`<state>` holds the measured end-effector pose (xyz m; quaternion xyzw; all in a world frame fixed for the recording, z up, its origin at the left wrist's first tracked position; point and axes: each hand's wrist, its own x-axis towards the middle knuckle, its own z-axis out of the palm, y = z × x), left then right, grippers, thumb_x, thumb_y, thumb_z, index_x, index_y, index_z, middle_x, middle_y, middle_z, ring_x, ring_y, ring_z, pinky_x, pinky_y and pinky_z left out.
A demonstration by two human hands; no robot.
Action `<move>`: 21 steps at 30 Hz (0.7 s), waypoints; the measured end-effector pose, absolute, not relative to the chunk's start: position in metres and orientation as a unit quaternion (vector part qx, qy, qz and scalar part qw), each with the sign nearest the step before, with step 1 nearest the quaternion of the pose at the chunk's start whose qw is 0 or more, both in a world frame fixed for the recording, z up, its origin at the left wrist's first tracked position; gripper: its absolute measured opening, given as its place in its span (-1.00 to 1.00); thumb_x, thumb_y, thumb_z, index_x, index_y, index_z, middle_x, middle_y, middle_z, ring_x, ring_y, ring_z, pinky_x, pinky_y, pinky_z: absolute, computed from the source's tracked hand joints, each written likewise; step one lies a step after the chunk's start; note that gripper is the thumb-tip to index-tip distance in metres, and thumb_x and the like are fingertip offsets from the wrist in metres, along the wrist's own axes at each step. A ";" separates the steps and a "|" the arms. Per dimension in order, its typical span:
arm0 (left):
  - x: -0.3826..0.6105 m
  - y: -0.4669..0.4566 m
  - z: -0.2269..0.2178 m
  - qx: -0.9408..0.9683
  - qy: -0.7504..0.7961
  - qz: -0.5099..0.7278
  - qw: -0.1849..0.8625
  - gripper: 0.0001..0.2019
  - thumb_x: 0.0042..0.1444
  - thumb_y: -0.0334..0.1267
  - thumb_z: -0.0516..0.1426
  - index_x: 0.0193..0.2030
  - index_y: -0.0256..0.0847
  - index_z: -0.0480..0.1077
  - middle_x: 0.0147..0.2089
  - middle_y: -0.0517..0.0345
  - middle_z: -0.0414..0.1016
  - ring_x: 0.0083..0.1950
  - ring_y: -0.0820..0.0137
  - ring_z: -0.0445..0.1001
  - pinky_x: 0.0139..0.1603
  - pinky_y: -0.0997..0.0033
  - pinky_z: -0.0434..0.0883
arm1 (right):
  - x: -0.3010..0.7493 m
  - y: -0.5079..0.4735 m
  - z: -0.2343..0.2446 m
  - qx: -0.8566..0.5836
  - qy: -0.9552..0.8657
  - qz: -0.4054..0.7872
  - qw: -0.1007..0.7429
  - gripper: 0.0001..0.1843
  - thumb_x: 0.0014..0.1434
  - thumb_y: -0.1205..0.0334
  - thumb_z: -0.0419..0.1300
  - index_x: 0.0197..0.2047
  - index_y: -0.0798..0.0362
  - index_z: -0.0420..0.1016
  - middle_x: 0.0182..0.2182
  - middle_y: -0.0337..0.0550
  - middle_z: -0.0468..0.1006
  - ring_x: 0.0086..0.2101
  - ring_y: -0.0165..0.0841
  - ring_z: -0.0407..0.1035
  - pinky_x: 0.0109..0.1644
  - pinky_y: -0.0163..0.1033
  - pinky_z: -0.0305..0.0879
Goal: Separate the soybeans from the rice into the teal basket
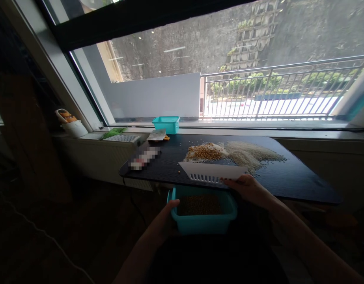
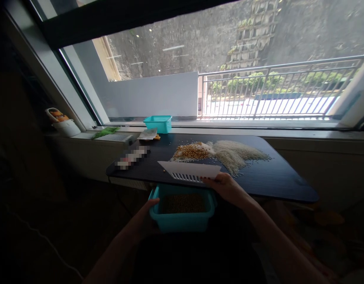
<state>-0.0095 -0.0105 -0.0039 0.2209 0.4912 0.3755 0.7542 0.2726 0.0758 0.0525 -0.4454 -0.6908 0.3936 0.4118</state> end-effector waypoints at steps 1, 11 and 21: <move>-0.011 -0.010 -0.003 0.221 0.491 0.376 0.754 -0.23 0.09 0.11 0.14 0.38 -0.23 0.14 0.12 -0.18 0.49 0.10 0.01 0.49 -0.02 0.08 0.45 | 0.267 0.082 0.054 -0.442 -0.689 0.391 0.422 -0.55 -0.08 -0.21 0.35 -0.40 0.04 0.68 -0.38 -0.10 0.66 -0.31 -0.16 0.53 -0.20 -0.17 0.47; -0.059 -0.023 0.001 0.191 0.516 0.412 0.726 -0.29 0.10 0.12 0.14 0.34 -0.16 0.23 0.15 -0.10 0.50 0.16 0.05 0.46 0.07 0.13 0.40 | 0.176 0.123 0.048 -0.357 -0.762 0.364 0.399 -0.56 0.02 -0.19 0.26 -0.46 0.05 0.65 -0.50 -0.19 0.59 -0.32 -0.18 0.50 -0.25 -0.21 0.42; -0.049 -0.025 -0.002 0.202 0.508 0.425 0.721 -0.27 0.08 0.15 0.15 0.28 -0.29 0.23 -0.12 -0.10 0.58 -0.09 0.11 0.55 -0.15 0.22 0.47 | 0.271 0.066 0.064 -0.408 -0.799 0.254 0.361 -0.57 0.19 -0.13 0.15 -0.24 0.03 0.67 -0.31 -0.08 0.64 -0.34 -0.23 0.49 -0.27 -0.23 0.40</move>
